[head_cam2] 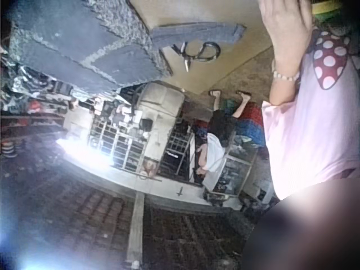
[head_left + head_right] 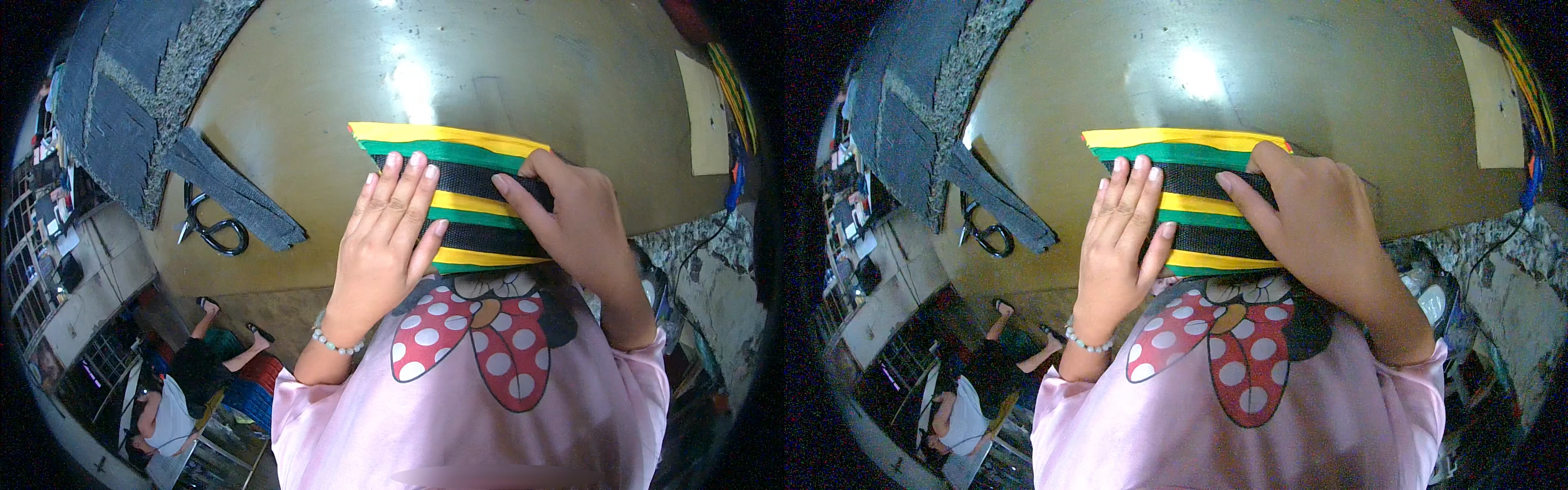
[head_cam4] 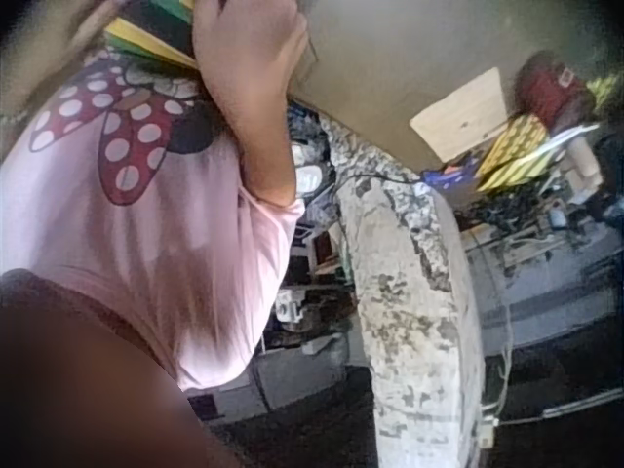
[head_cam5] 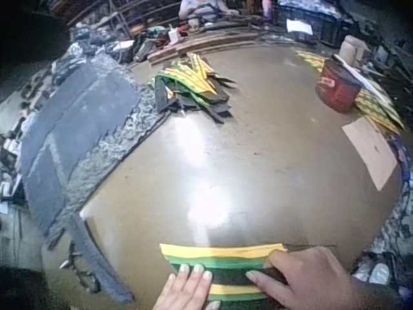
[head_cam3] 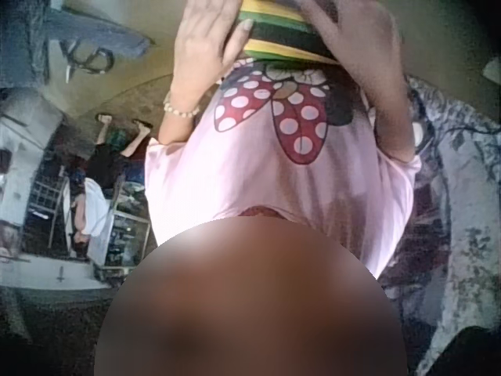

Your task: The person assembles a decorative fan by layering black, green, and yellow ribbons on a patterned base. They press the ribbons into place, then use scissors to trim the edges of the assembled fan.

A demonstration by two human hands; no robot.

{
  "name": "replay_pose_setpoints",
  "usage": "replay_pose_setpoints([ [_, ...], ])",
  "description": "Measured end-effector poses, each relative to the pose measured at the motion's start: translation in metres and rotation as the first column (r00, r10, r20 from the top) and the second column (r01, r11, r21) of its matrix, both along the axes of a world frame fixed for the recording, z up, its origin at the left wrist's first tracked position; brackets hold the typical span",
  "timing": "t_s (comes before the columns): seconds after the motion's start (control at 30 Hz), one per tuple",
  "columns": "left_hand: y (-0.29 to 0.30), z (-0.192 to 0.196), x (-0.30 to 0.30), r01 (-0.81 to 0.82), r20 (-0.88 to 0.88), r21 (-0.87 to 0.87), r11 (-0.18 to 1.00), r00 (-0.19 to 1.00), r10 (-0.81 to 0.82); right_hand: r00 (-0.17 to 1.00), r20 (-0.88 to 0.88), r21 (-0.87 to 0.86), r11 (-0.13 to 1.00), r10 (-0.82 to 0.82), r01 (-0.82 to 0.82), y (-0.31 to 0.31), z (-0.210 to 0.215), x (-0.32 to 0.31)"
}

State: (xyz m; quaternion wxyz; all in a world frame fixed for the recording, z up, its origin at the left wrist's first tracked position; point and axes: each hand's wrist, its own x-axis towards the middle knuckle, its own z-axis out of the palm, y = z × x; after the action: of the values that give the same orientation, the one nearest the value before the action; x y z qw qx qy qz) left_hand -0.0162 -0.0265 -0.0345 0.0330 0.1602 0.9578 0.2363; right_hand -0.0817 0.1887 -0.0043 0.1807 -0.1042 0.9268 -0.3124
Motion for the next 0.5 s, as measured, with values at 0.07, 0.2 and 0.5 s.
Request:
replay_pose_setpoints([
  [0.07, 0.0001, -0.0008, -0.0001, 0.002, -0.003, -0.001, 1.000, 1.000, -0.002, 1.000, -0.020, -0.020, 1.000, -0.007, 0.006, 0.0027, -0.0048, 0.0013],
  [0.2, -0.0007, -0.0008, 0.0006, 0.001, 0.003, -0.003, 1.000, 1.000, -0.001, 1.000, 0.012, -0.037, 0.999, -0.023, 0.023, 0.0024, -0.0069, 0.0016],
  [0.5, -0.0013, -0.0009, 0.0012, 0.009, 0.021, -0.018, 1.000, 1.000, -0.008, 1.000, -0.004, -0.053, 0.999, -0.006, 0.006, 0.0035, -0.0087, -0.0003],
])
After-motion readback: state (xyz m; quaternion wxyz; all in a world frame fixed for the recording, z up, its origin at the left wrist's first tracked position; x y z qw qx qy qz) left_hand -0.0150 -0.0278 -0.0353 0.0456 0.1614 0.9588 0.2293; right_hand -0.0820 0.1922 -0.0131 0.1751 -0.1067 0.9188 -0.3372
